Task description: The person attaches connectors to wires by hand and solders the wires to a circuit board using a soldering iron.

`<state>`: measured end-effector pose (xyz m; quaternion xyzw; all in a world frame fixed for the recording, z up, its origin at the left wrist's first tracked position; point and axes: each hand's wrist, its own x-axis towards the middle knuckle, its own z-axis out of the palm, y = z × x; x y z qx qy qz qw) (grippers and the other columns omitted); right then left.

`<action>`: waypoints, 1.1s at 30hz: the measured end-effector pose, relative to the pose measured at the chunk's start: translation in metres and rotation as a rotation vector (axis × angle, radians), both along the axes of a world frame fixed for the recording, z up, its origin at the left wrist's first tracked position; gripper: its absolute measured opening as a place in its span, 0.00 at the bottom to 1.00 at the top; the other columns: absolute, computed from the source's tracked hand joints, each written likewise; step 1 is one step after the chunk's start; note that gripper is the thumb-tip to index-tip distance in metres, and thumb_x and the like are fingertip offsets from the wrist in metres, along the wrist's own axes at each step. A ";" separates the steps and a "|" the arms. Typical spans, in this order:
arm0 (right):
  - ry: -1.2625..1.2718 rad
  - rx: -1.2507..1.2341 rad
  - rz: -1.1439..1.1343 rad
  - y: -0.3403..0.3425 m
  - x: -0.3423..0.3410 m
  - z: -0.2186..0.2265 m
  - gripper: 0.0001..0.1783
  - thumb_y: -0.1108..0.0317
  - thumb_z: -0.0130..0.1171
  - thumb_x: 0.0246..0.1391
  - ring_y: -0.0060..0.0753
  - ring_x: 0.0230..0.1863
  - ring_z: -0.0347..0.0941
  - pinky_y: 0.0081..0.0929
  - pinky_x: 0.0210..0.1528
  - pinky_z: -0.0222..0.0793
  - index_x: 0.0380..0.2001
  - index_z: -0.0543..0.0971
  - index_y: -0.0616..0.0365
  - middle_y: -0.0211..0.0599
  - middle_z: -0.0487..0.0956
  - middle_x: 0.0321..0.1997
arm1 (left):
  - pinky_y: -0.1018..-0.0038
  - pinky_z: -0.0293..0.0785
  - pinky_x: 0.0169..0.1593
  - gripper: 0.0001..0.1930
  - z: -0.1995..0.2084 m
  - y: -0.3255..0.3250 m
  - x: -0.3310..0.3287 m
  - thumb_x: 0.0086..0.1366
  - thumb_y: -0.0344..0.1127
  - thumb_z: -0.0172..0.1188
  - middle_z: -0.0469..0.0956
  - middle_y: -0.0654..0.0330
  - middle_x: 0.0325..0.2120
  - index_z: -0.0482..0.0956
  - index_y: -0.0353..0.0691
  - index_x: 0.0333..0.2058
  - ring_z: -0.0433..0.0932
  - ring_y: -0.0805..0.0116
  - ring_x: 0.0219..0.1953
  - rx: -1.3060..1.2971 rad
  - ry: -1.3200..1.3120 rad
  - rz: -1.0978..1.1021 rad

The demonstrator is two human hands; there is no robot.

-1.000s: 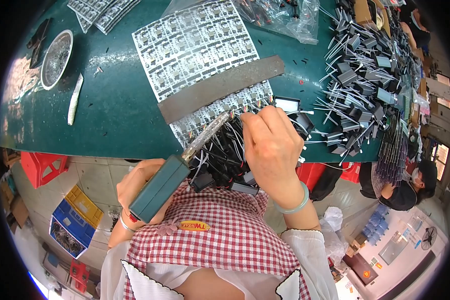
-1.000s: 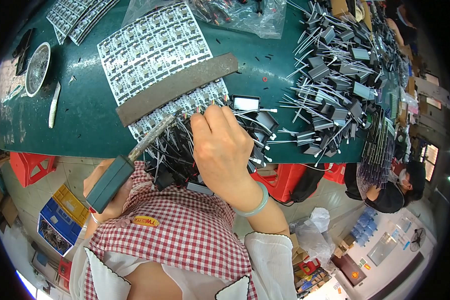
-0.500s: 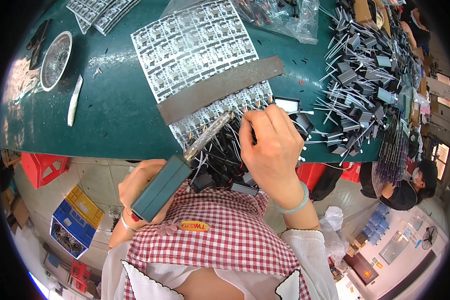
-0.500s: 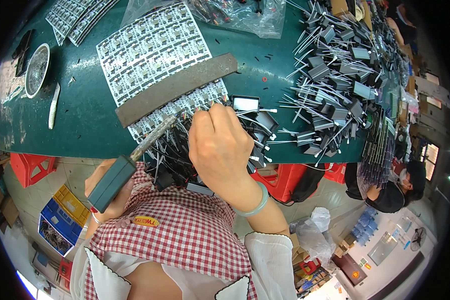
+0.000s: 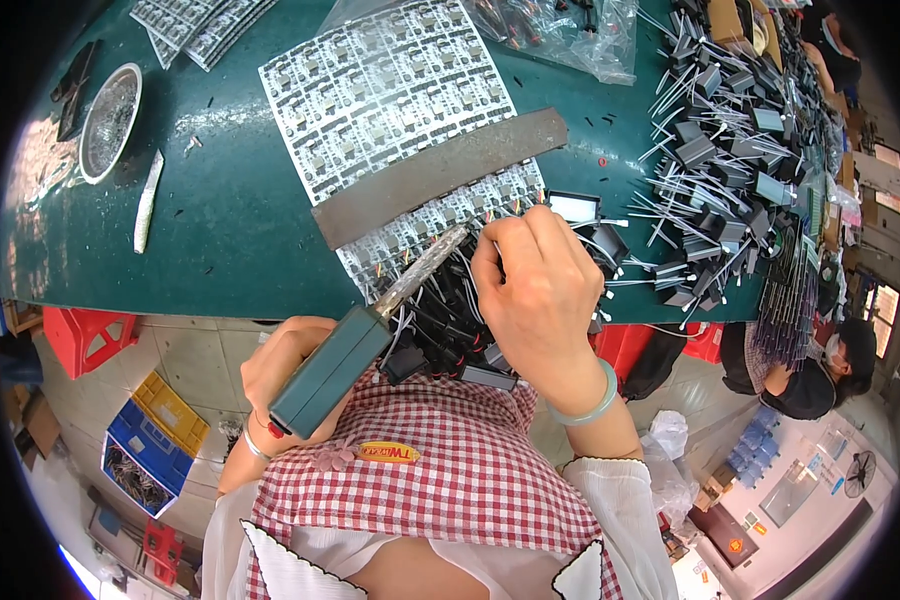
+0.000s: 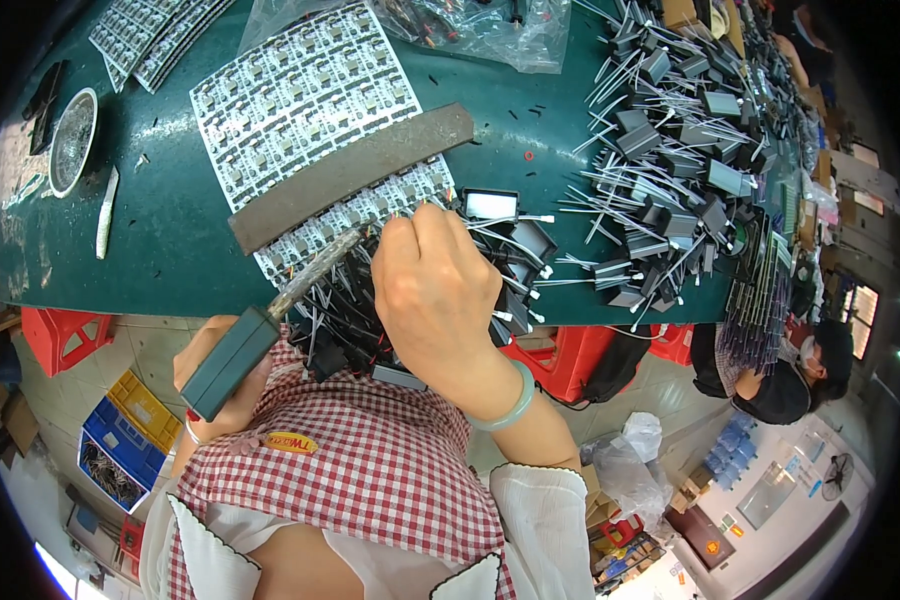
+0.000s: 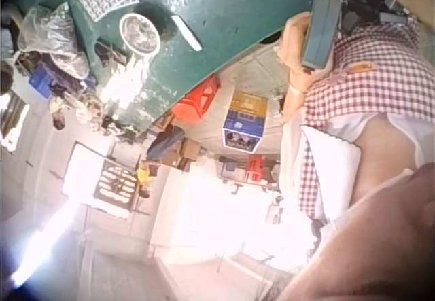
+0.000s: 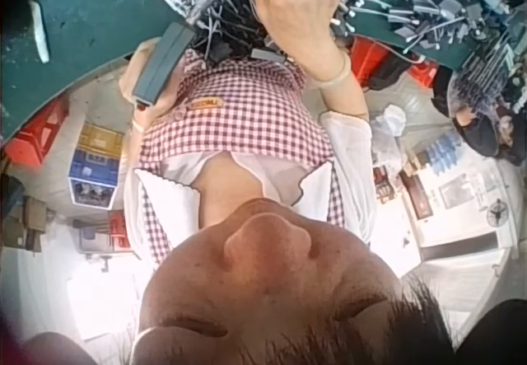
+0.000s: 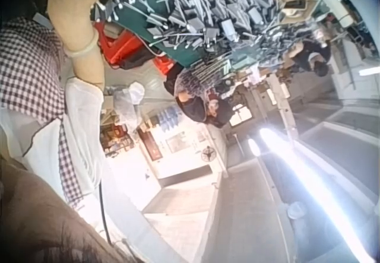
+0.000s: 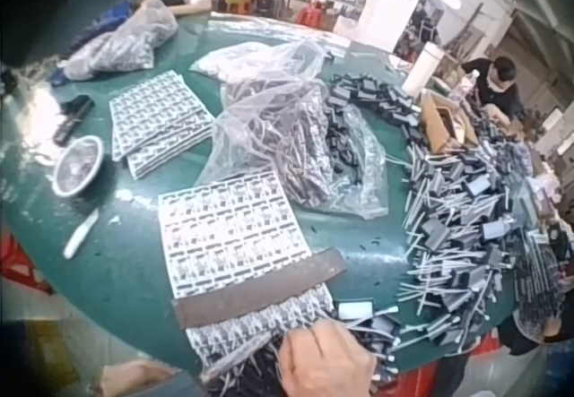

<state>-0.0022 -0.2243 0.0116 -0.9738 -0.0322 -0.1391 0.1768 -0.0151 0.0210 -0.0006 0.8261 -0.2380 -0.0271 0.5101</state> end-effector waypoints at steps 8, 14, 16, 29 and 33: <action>0.001 -0.004 0.009 0.001 0.002 0.001 0.09 0.82 0.67 0.42 0.41 0.25 0.72 0.36 0.26 0.68 0.25 0.76 0.59 0.38 0.70 0.25 | 0.72 0.77 0.31 0.08 0.000 -0.002 0.001 0.52 0.20 0.67 0.80 0.48 0.30 0.79 0.27 0.32 0.83 0.58 0.29 0.006 0.006 0.003; -0.004 -0.005 0.009 0.002 0.001 0.001 0.09 0.81 0.67 0.42 0.41 0.25 0.72 0.36 0.25 0.68 0.25 0.76 0.59 0.38 0.70 0.24 | 0.72 0.76 0.29 0.08 -0.003 0.001 -0.003 0.51 0.21 0.68 0.80 0.49 0.30 0.79 0.28 0.31 0.82 0.59 0.27 -0.006 0.009 0.003; -0.009 -0.034 0.016 0.001 0.000 0.001 0.10 0.79 0.65 0.42 0.38 0.27 0.72 0.33 0.24 0.68 0.22 0.73 0.58 0.36 0.68 0.24 | 0.73 0.75 0.28 0.08 -0.003 0.001 -0.005 0.50 0.21 0.68 0.79 0.50 0.29 0.79 0.28 0.30 0.81 0.60 0.27 0.014 -0.006 0.004; -0.028 -0.060 0.018 0.001 0.007 -0.003 0.10 0.76 0.63 0.43 0.36 0.29 0.72 0.33 0.24 0.69 0.20 0.70 0.57 0.36 0.66 0.25 | 0.68 0.77 0.31 0.11 0.004 0.005 -0.001 0.49 0.22 0.68 0.80 0.49 0.30 0.81 0.28 0.33 0.83 0.55 0.29 0.005 0.011 0.052; 0.017 0.017 0.018 0.004 0.008 0.012 0.08 0.80 0.66 0.44 0.46 0.26 0.72 0.40 0.28 0.69 0.24 0.75 0.60 0.41 0.71 0.25 | 0.68 0.79 0.33 0.11 0.009 0.007 -0.005 0.49 0.23 0.69 0.82 0.48 0.32 0.82 0.30 0.34 0.85 0.55 0.32 0.018 -0.041 0.064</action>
